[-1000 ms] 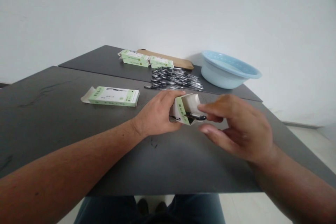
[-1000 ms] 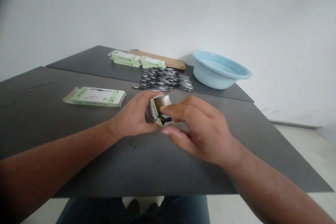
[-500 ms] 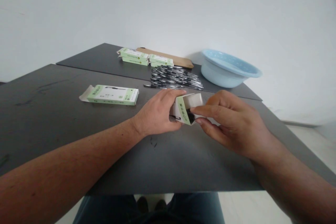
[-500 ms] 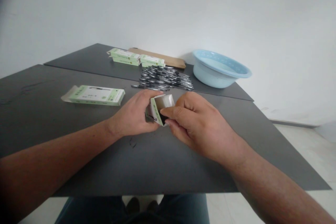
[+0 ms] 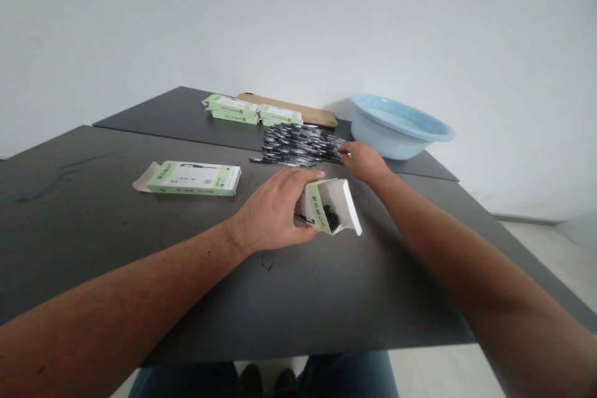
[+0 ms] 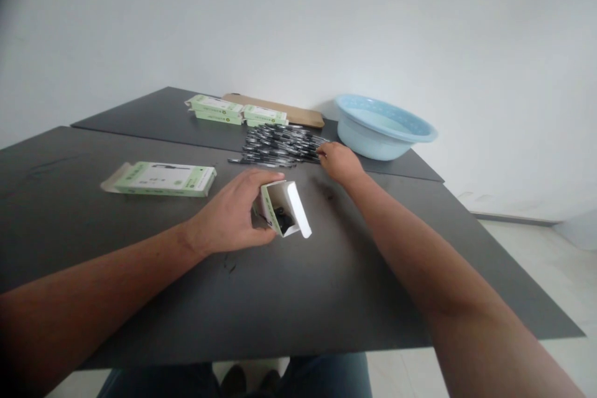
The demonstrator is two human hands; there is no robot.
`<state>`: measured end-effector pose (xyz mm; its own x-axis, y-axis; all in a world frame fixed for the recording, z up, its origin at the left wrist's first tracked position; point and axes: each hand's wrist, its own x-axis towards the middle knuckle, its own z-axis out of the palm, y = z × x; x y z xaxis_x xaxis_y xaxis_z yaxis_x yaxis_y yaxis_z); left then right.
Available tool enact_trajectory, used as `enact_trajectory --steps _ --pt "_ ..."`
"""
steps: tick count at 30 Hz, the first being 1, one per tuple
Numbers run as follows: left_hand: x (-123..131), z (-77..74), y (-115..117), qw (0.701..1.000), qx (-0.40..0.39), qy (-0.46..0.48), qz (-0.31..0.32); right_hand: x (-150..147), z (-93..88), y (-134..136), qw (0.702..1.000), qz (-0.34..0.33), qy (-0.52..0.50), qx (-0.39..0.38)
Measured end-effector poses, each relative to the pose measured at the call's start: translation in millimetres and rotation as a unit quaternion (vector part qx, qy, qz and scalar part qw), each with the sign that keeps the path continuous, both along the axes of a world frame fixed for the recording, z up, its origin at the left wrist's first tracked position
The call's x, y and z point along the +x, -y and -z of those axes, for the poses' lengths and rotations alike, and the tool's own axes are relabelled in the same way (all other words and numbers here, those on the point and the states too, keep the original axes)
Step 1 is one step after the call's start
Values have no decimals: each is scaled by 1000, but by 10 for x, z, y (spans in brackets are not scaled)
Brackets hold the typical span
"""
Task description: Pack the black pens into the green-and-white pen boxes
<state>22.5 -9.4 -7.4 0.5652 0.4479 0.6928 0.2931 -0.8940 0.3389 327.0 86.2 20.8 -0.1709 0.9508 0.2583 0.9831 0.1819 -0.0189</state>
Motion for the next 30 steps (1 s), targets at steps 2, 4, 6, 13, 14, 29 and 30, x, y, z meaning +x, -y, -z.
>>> enact_trajectory --steps 2,4,6,13,14,29,30 --pt "-3 5 1 1000 1 2 2 6 107 -151 1000 7 9 -18" --pt "-5 7 3 1000 1 2 3 -5 182 -252 999 16 19 -38" --pt "-6 6 5 1000 3 1 1 -16 239 -321 998 22 27 -55" --pt "-3 4 6 1000 -2 -1 0 1 282 -284 997 6 25 -79" --pt "-1 2 8 1000 -3 0 -2 6 247 -232 997 3 18 -72" --pt "30 -4 6 999 -19 12 -22 -713 -782 1777 858 -215 -421 199" --pt "33 -4 7 1000 -17 14 -22 -771 -803 1854 863 -221 -406 204"
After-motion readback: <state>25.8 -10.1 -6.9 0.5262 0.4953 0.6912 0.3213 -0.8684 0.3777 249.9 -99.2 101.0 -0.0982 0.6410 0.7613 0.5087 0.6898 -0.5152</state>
